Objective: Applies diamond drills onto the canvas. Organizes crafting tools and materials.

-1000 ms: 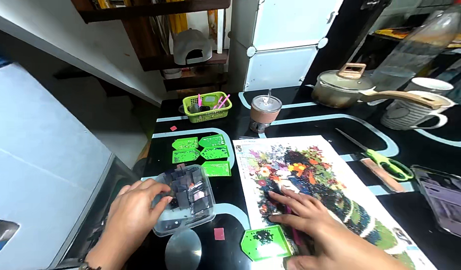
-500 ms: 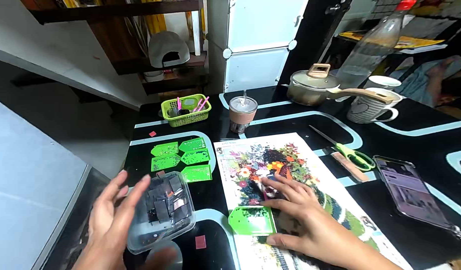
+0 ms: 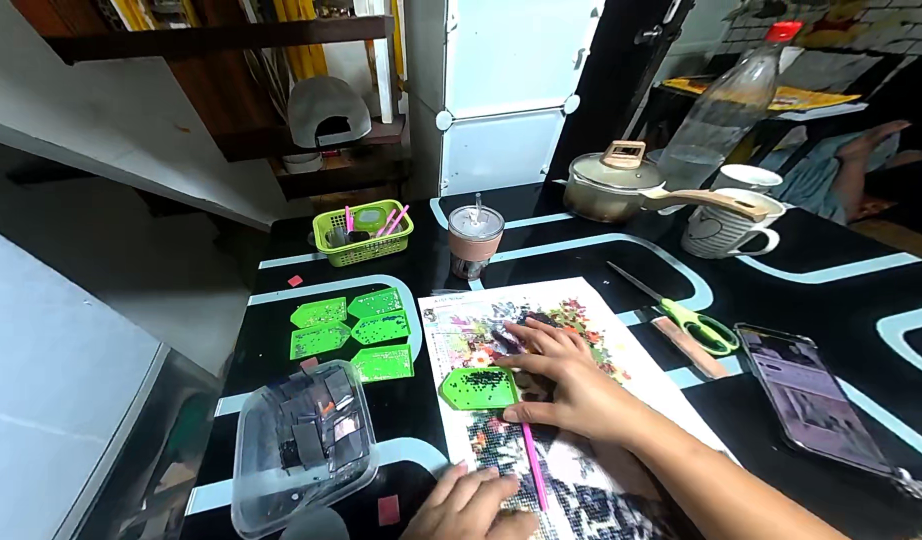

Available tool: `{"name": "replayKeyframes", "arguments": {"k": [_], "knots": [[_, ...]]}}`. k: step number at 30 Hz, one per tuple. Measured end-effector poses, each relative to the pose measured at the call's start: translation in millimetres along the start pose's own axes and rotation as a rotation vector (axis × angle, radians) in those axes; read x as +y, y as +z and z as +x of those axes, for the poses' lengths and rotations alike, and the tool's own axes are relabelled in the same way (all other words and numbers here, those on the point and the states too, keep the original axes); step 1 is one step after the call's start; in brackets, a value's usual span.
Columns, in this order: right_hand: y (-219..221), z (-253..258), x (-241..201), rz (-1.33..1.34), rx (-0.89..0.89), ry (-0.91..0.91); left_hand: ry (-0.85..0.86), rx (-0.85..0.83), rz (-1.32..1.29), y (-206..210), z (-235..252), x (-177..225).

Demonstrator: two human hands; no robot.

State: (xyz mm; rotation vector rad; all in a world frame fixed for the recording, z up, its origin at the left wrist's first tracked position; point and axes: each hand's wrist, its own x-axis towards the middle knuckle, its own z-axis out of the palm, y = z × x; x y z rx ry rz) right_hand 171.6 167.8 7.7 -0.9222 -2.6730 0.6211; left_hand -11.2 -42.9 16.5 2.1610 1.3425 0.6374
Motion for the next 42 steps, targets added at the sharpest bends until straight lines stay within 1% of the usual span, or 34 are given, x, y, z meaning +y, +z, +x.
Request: {"name": "replayKeyframes", "arguments": {"k": [2, 4, 6, 9, 10, 12, 14, 16, 18, 20, 22, 23, 24, 25, 26, 27, 29, 31, 32, 33, 36, 39, 42], "knots": [[-2.1, 9.4, 5.0, -0.003, -0.053, 0.050, -0.008, 0.037, 0.091, 5.0, 8.0, -7.2], [-2.5, 13.5, 10.4, 0.000, -0.094, 0.068, -0.022, 0.088, 0.129, 6.5, 11.1, -12.8], [-0.2, 12.9, 16.1, 0.009, -0.070, 0.031, -0.050, 0.106, 0.130, 5.5, 11.1, -16.5], [1.9, 1.5, 18.5, 0.010, 0.148, -0.179, -0.065, 0.124, 0.150, 8.9, 9.3, -22.9], [-0.8, -3.5, 16.6, -0.013, 0.184, -0.264, -0.067, 0.136, 0.154, 11.1, 8.7, -24.9], [-6.1, -15.4, 9.4, -0.120, 0.135, -0.420, -0.084, 0.136, 0.143, 13.5, 7.8, -27.2], [-3.0, -26.8, 4.2, -0.289, 0.091, -0.537, -0.100, 0.123, 0.119, 14.5, 6.7, -29.1], [-1.0, -33.7, 2.2, -0.429, 0.136, -0.623, -0.104, 0.111, 0.103, 14.7, 6.1, -30.4], [-3.4, -37.9, 0.9, -0.486, 0.147, -0.655, -0.105, 0.107, 0.093, 15.1, 5.6, -30.9], [-6.4, -41.4, 0.6, -0.491, 0.104, -0.613, -0.109, 0.108, 0.078, 15.9, 5.4, -31.5], [-9.4, -43.5, 2.6, -0.419, 0.012, -0.503, -0.126, 0.100, 0.057, 15.6, 5.5, -31.1], [-12.5, -43.3, 4.3, -0.325, -0.045, -0.424, -0.133, 0.091, 0.052, 15.1, 5.7, -31.2], [-17.6, -41.8, 6.3, -0.177, -0.101, -0.324, -0.135, 0.087, 0.051, 14.7, 6.1, -31.6], [-23.3, -39.1, 9.0, 0.031, -0.138, -0.208, -0.134, 0.082, 0.049, 13.9, 6.6, -31.7], [-25.8, -35.6, 13.8, 0.266, -0.134, -0.093, -0.134, 0.077, 0.046, 13.3, 7.0, -31.4], [-25.0, -31.6, 17.0, 0.494, -0.092, 0.001, -0.137, 0.069, 0.043, 12.8, 7.4, -30.6], [-18.8, -22.6, 19.8, 0.849, 0.013, 0.107, -0.144, 0.051, 0.037, 11.6, 8.2, -28.7], [-7.5, -12.7, 19.4, 1.065, 0.112, 0.125, -0.139, 0.039, 0.040, 10.8, 8.6, -27.4], [-1.9, -7.8, 15.2, 1.117, 0.168, 0.147, -0.127, 0.036, 0.044, 11.0, 8.4, -27.0], [3.5, -3.2, 10.0, 1.113, 0.228, 0.179, -0.114, 0.029, 0.048, 11.4, 8.3, -26.5], [16.5, 8.1, -6.3, 0.899, 0.320, 0.197, -0.087, 0.017, 0.068, 13.4, 8.3, -26.0], [25.6, 16.3, -20.7, 0.748, 0.285, 0.066, -0.089, -0.003, 0.056, 14.1, 7.9, -27.3], [33.6, 21.9, -24.8, 0.614, 0.253, -0.075, -0.093, 0.001, 0.068, 15.0, 7.5, -28.1]]}}
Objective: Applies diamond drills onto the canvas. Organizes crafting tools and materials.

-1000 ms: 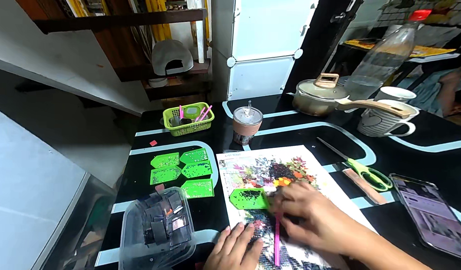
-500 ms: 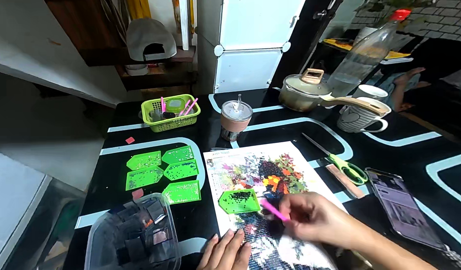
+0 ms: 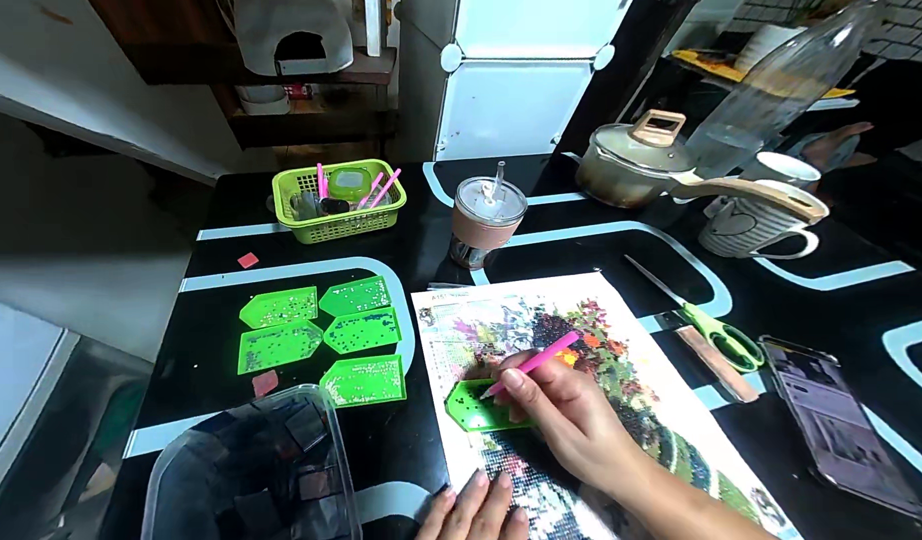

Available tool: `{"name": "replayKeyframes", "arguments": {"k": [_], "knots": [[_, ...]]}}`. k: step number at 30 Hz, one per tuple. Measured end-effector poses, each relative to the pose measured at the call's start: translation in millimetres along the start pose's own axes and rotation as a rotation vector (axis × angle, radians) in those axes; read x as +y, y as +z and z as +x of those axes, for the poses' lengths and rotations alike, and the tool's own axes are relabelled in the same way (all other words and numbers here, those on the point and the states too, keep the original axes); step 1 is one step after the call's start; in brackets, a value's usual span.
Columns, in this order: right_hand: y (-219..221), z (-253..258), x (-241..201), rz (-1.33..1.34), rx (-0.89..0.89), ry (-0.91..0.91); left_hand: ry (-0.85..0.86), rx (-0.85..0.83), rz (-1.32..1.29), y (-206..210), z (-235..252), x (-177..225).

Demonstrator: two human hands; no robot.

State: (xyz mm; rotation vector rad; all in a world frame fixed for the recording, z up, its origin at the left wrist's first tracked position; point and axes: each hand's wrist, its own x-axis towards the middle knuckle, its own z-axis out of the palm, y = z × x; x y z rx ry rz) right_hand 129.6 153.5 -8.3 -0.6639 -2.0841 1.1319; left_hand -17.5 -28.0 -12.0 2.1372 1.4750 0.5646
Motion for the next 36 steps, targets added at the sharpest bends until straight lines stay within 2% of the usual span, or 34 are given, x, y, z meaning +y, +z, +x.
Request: {"name": "replayKeyframes", "arguments": {"k": [4, 15, 17, 21, 23, 30, 36], "knots": [[3.3, 1.2, 4.9, -0.087, -0.038, -0.070, -0.001, 0.007, 0.021, 0.8, 0.1, -0.5], [3.7, 1.0, 5.6, -0.120, -0.054, -0.089, -0.005, 0.006, 0.053, 2.4, -0.5, -0.2], [2.1, 1.4, 4.7, -0.060, -0.029, -0.053, -0.003, 0.003, 0.065, 2.3, -0.5, -0.3], [-6.9, -3.0, -5.0, 0.212, 0.052, 0.171, 0.010, 0.022, 0.088, 0.1, -1.6, 3.0], [-10.6, -8.0, -8.5, 0.295, 0.084, 0.223, 0.027, 0.032, 0.119, -0.8, -2.2, 5.7], [-2.2, -6.7, -3.3, -0.060, -0.021, -0.078, 0.016, 0.036, 0.111, -0.4, -3.7, 6.5], [2.6, -0.2, -2.2, -0.211, -0.040, -0.125, 0.021, 0.031, 0.115, -0.5, -3.7, 6.0]]}}
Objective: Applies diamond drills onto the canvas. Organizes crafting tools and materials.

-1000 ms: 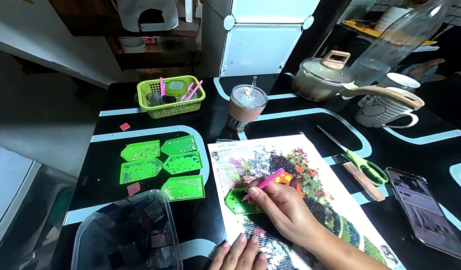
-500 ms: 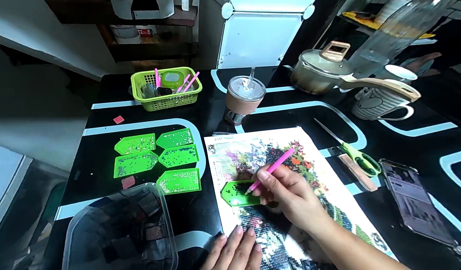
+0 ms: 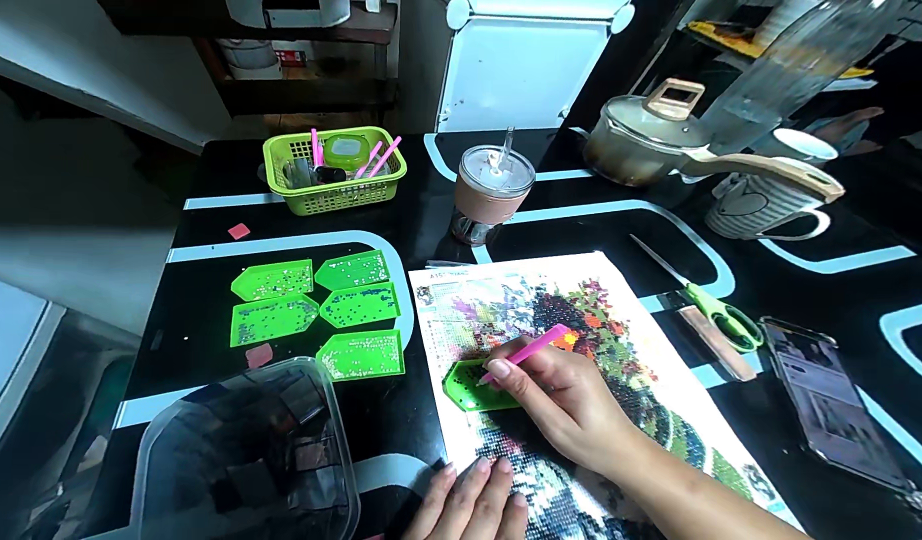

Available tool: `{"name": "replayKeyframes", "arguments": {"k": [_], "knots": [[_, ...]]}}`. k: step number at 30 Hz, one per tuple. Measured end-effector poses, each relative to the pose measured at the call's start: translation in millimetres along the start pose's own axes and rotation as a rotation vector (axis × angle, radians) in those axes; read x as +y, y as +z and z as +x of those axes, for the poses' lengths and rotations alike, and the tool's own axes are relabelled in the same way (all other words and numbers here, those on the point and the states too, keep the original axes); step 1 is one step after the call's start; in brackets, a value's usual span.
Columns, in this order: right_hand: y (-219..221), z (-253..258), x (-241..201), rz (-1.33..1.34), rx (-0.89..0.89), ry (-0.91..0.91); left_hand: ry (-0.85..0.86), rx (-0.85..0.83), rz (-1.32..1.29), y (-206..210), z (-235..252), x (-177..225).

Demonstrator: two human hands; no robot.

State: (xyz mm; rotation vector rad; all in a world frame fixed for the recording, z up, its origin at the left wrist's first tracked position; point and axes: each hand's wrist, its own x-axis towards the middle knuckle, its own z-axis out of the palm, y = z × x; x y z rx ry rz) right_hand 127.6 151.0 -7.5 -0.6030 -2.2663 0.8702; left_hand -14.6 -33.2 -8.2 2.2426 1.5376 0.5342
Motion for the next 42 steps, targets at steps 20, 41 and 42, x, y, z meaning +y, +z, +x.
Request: {"name": "replayKeyframes", "arguments": {"k": [20, 41, 42], "knots": [[0.4, 0.5, 2.3, 0.004, 0.006, 0.005, -0.006, -0.013, 0.009, -0.6, -0.5, 0.9], [-12.7, -48.3, -15.6, 0.590, 0.183, 0.417, -0.069, 0.166, -0.074, -14.7, 0.0, 2.8], [-13.0, -49.1, -16.4, 0.586, 0.172, 0.408, -0.063, 0.173, -0.071, -15.3, 0.1, 2.1]]}}
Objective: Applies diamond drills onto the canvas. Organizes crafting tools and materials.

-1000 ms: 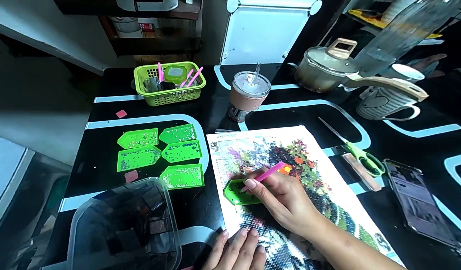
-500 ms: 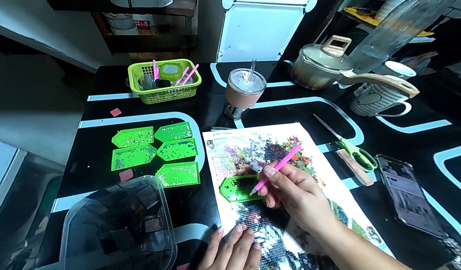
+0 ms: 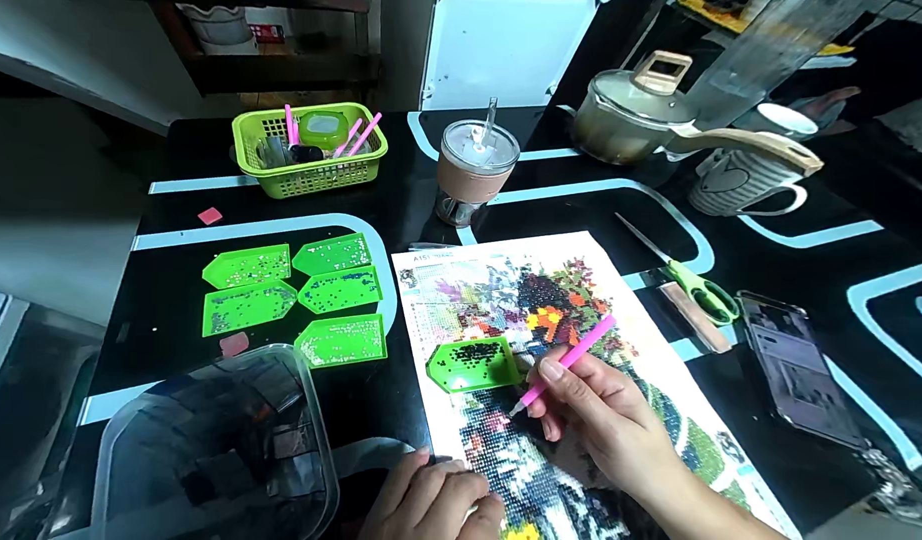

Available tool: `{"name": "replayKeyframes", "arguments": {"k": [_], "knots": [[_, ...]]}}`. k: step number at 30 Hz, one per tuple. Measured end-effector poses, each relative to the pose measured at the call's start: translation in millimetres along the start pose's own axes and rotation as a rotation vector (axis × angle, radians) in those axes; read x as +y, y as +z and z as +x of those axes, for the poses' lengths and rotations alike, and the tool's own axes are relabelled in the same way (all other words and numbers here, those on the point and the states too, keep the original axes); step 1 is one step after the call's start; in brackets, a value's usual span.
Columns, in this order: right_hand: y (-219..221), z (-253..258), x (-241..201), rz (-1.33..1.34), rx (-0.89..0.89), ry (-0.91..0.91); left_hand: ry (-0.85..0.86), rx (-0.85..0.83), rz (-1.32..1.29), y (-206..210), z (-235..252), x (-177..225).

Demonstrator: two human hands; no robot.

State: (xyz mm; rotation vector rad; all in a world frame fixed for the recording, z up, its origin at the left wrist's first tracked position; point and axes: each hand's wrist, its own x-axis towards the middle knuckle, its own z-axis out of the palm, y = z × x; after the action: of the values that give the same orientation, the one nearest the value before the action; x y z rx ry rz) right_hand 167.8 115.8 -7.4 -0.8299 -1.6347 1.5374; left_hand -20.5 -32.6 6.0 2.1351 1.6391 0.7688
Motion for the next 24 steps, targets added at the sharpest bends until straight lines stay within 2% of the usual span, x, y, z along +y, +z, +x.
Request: {"name": "replayKeyframes", "arguments": {"k": [14, 18, 21, 24], "knots": [[-11.3, -6.3, 7.5, 0.063, 0.008, 0.013, 0.013, -0.145, 0.046, 1.4, -0.4, -4.3], [-7.3, -11.8, 7.6, 0.156, 0.010, 0.035, 0.011, -0.177, -0.032, -2.1, 1.6, -6.6], [-10.2, -11.2, 2.6, 0.226, 0.072, 0.103, 0.036, -0.188, -0.100, -3.9, 2.8, -9.9], [-25.4, -3.0, -3.1, 0.159, 0.154, 0.064, 0.092, -0.216, -0.154, -1.5, 2.9, -15.0]]}}
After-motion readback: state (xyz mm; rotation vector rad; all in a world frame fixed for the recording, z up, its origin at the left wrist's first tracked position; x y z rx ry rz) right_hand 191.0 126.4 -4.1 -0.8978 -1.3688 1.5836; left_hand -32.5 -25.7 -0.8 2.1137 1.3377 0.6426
